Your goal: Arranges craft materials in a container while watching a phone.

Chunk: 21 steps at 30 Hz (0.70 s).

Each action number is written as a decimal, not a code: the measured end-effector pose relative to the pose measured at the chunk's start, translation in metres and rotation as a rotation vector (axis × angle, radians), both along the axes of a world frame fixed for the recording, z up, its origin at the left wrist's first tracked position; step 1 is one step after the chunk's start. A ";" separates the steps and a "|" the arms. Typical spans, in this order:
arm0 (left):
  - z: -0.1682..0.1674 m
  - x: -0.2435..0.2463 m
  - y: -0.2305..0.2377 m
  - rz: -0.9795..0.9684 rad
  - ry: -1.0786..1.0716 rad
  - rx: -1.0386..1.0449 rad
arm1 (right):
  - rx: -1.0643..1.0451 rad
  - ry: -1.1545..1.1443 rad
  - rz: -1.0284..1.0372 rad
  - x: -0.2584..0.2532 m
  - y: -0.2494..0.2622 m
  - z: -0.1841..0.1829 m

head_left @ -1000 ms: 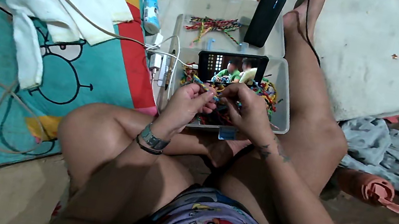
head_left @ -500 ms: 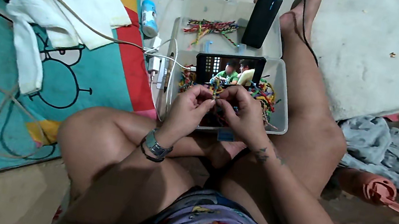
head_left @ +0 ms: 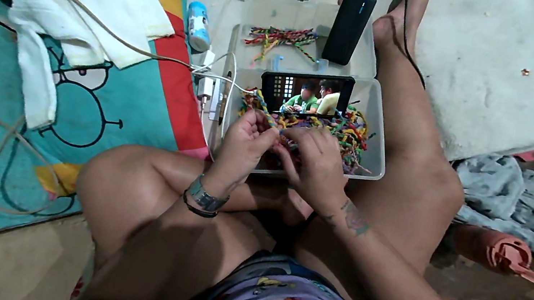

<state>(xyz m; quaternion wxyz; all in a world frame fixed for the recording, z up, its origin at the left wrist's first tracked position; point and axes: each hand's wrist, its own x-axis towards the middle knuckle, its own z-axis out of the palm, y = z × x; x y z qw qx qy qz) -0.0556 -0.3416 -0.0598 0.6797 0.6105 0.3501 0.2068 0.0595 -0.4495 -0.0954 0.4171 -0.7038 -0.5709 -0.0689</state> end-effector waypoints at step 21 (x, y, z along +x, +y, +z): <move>-0.007 -0.006 0.002 -0.234 -0.378 0.294 | -0.271 1.361 0.482 0.026 -0.009 0.029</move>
